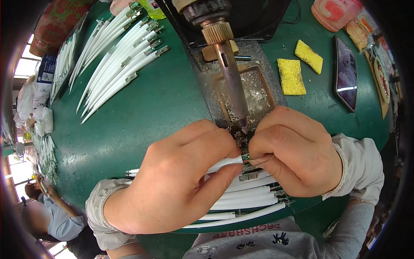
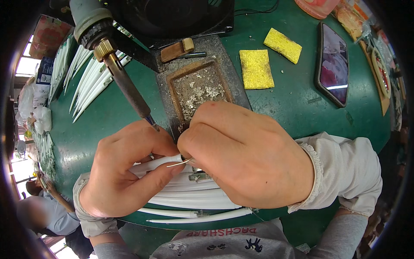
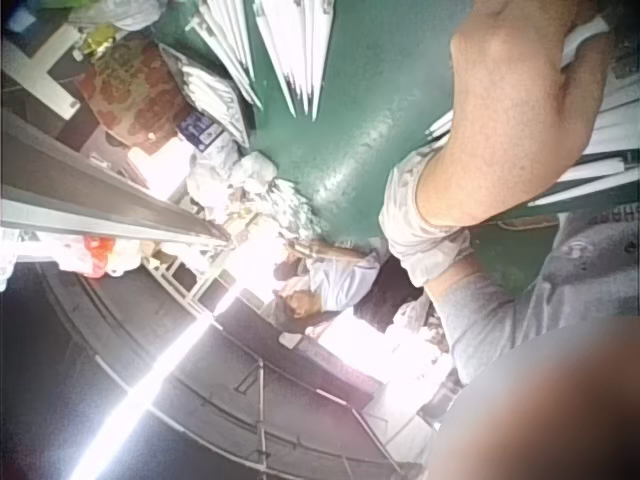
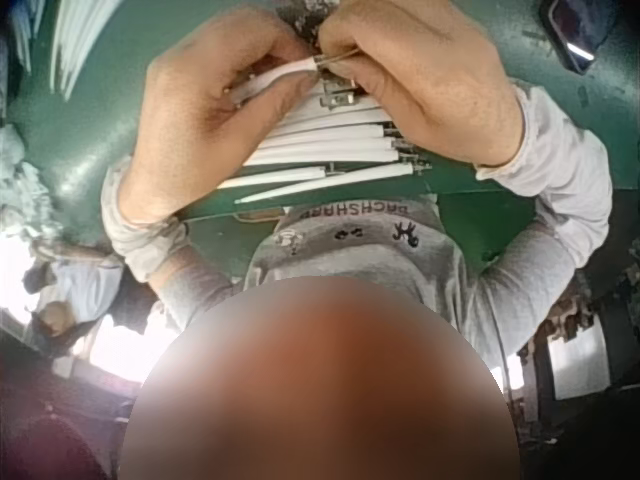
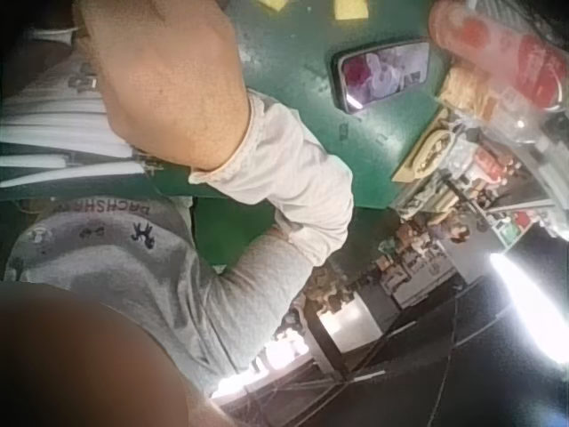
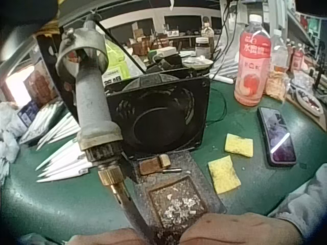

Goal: The person solders electrical wires to small circuit boards on plastic housing components using a soldering iron and solder wire.

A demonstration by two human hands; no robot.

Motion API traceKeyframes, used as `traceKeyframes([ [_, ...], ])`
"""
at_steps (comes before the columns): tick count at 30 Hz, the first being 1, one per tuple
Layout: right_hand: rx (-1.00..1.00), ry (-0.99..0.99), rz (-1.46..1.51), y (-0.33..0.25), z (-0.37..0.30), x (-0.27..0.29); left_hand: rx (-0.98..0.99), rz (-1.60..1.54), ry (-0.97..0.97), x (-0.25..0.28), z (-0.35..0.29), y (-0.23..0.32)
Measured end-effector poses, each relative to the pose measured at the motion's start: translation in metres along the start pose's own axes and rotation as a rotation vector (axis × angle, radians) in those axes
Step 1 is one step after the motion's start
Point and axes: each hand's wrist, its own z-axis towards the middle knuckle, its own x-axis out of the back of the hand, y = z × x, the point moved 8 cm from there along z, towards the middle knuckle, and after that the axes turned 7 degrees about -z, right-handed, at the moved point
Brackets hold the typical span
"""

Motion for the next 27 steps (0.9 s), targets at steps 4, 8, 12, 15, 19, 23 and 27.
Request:
traceKeyframes([
  [4, -0.024, -0.009, 0.006, 0.000, 0.001, 0.000, -0.068, 0.021, 0.003, 0.001, 0.000, 0.002],
  [8, 0.003, 0.011, -0.006, 0.001, 0.000, 0.001, -0.030, -0.030, 0.004, 0.000, 0.001, 0.000],
  [12, 0.026, 0.007, 0.033, 0.000, 0.004, 0.004, -0.079, -0.051, 0.023, 0.003, 0.001, 0.002],
  [15, -0.122, -0.119, 0.118, 0.004, 0.012, 0.014, 0.023, -0.101, 0.036, 0.004, 0.001, -0.003],
  [19, -0.466, -0.227, 0.421, 0.026, 0.008, 0.011, 0.130, -0.122, 0.042, 0.008, 0.000, -0.011],
  [23, -0.376, -0.441, 0.424, 0.023, 0.004, 0.004, 0.243, -0.186, 0.059, 0.012, 0.000, -0.015],
  [27, -0.392, -0.371, 0.422, 0.020, 0.008, 0.007, 0.344, -0.367, 0.087, 0.012, 0.002, -0.023],
])
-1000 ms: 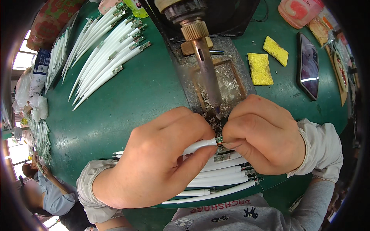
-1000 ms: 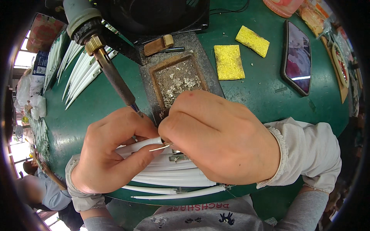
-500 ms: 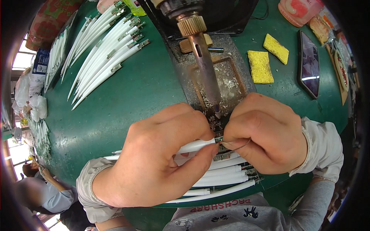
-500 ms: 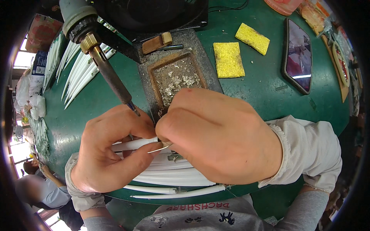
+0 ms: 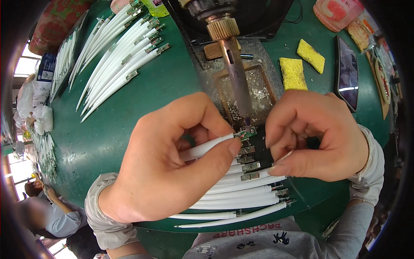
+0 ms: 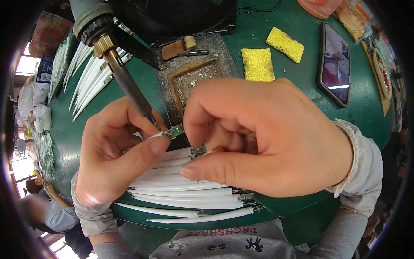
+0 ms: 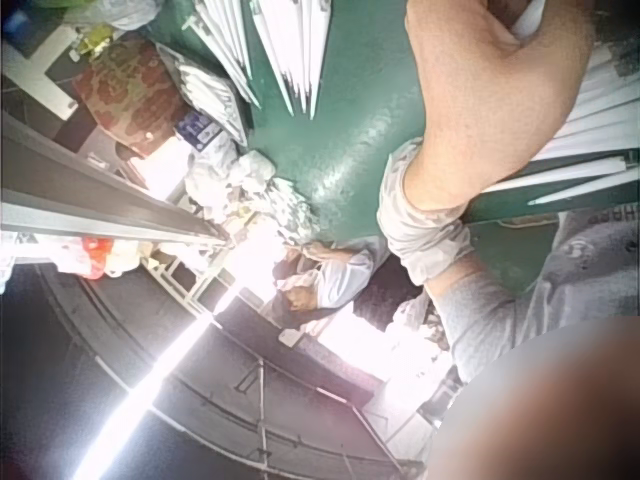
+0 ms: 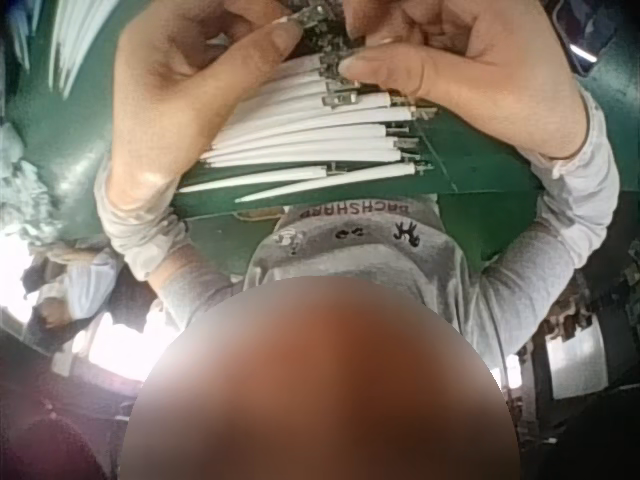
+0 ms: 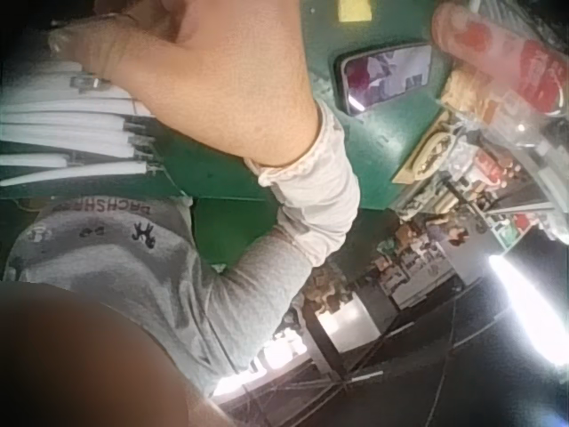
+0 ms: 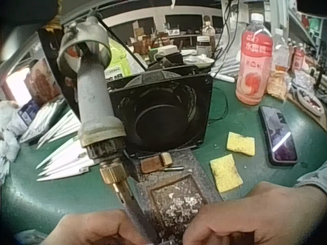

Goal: The person solders electrical wires to small circuit boards on plastic housing components using a soldering iron and solder wire.

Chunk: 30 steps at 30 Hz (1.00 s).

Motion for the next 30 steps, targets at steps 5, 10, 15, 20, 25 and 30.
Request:
traceKeyframes([
  [5, 0.004, -0.003, 0.094, 0.004, 0.000, -0.003, 0.005, -0.104, 0.016, 0.002, 0.002, 0.000],
  [10, -0.097, 0.106, 0.275, 0.012, 0.000, -0.003, -0.026, -0.120, 0.010, 0.002, 0.003, 0.003],
  [15, -0.049, 0.163, 0.203, 0.011, 0.000, 0.000, -0.023, -0.160, 0.033, 0.001, 0.002, 0.003],
  [20, 0.029, 0.175, 0.135, 0.003, -0.001, 0.001, -0.025, -0.183, 0.040, 0.003, 0.000, 0.007],
  [25, 0.061, 0.174, 0.107, 0.002, -0.001, 0.002, -0.050, -0.176, 0.026, 0.003, 0.001, 0.008],
  [30, 0.066, 0.167, 0.104, 0.001, -0.002, 0.001, 0.056, -0.221, 0.015, 0.003, -0.002, 0.001],
])
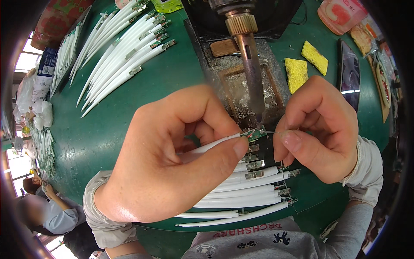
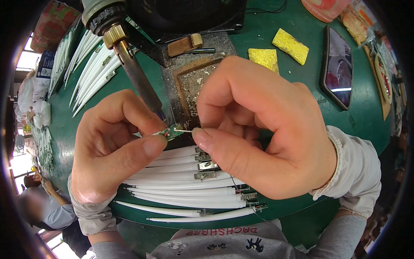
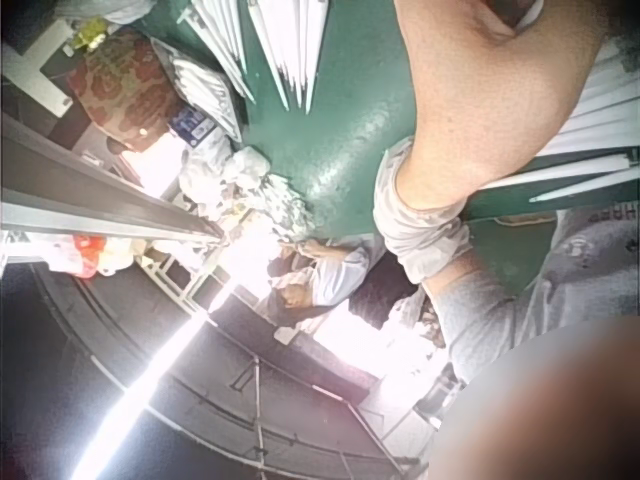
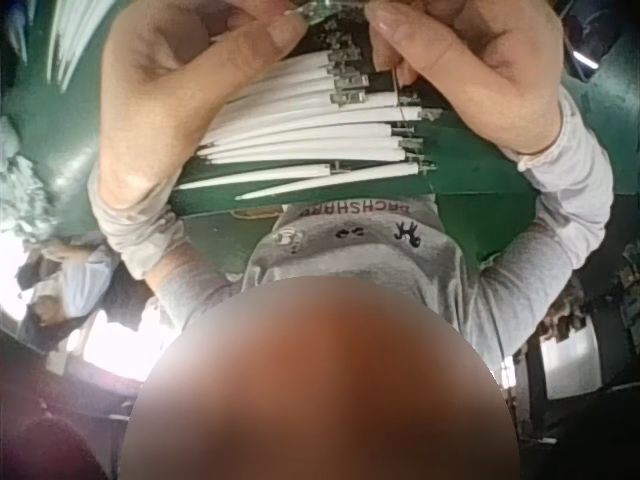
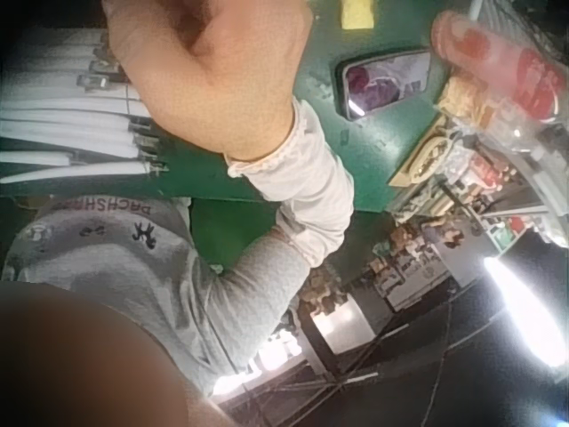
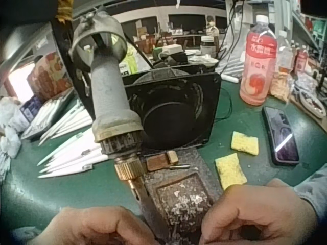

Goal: The person solders electrical wires to small circuit boards on plastic housing components using a soldering iron and solder wire.

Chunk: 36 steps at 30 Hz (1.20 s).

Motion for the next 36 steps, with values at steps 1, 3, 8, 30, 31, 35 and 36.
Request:
traceKeyframes([
  [1, -0.025, 0.003, -0.001, 0.001, 0.000, 0.000, 0.012, -0.008, 0.000, 0.000, 0.000, -0.001],
  [3, -0.051, 0.007, -0.001, 0.003, 0.001, -0.001, 0.024, -0.015, -0.001, 0.000, 0.001, -0.003],
  [8, -0.050, 0.023, -0.070, 0.007, 0.001, -0.004, -0.023, 0.028, -0.040, -0.002, 0.001, -0.002],
  [30, -0.065, 0.059, -0.002, 0.010, 0.000, -0.002, -0.051, 0.053, 0.032, 0.001, 0.003, 0.005],
  [31, -0.060, 0.066, 0.010, 0.010, 0.000, -0.002, -0.049, 0.052, 0.035, 0.001, 0.003, 0.005],
  [35, -0.026, 0.083, 0.020, 0.008, 0.001, -0.002, -0.120, 0.071, 0.024, 0.001, 0.002, 0.008],
  [36, -0.026, 0.082, 0.021, 0.008, 0.002, -0.002, -0.119, 0.071, 0.025, 0.001, 0.002, 0.009],
])
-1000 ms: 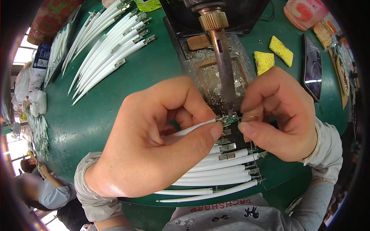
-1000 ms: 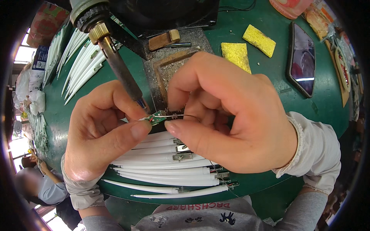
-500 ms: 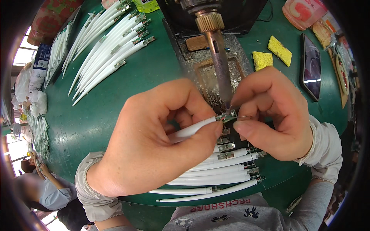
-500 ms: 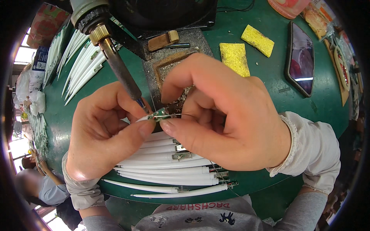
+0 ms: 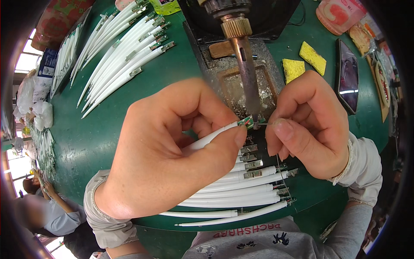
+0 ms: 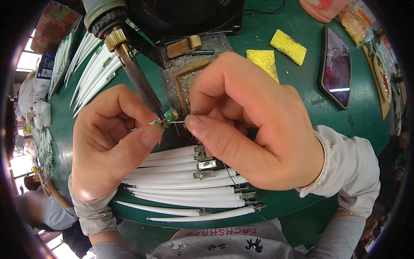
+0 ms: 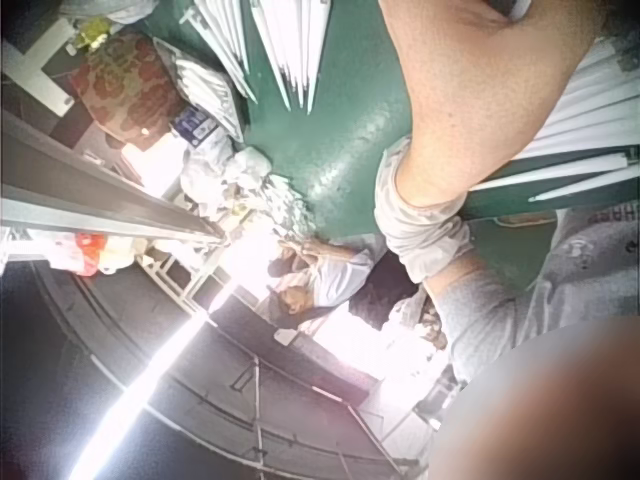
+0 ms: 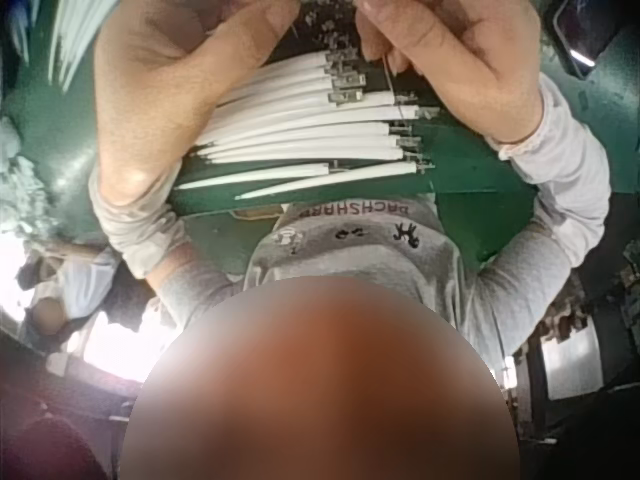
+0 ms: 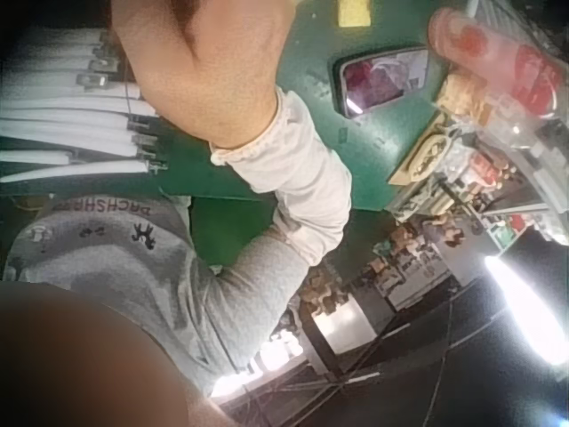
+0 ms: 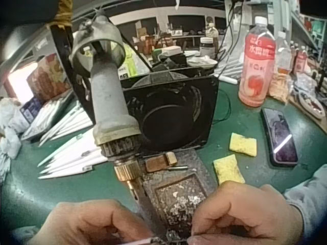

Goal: The person solders electrical wires to small circuit boards on plastic housing components using a soldering iron and solder wire.

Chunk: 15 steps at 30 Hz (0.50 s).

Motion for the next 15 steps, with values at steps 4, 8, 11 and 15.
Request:
traceKeyframes([
  [4, 0.050, -0.001, 0.000, -0.0035, 0.0010, -0.0011, 0.031, -0.044, 0.016, -0.0004, -0.0015, 0.0012],
  [8, 0.063, -0.004, 0.002, -0.0023, 0.0014, -0.0008, 0.105, -0.092, 0.025, 0.0004, -0.0001, -0.0014],
  [11, 0.053, -0.022, 0.012, -0.0009, 0.0010, 0.0005, 0.130, -0.103, 0.039, 0.0036, 0.0003, -0.0047],
  [15, 0.063, -0.026, 0.008, -0.0022, 0.0014, 0.0004, 0.140, -0.089, 0.046, 0.0028, -0.0009, -0.0057],
])
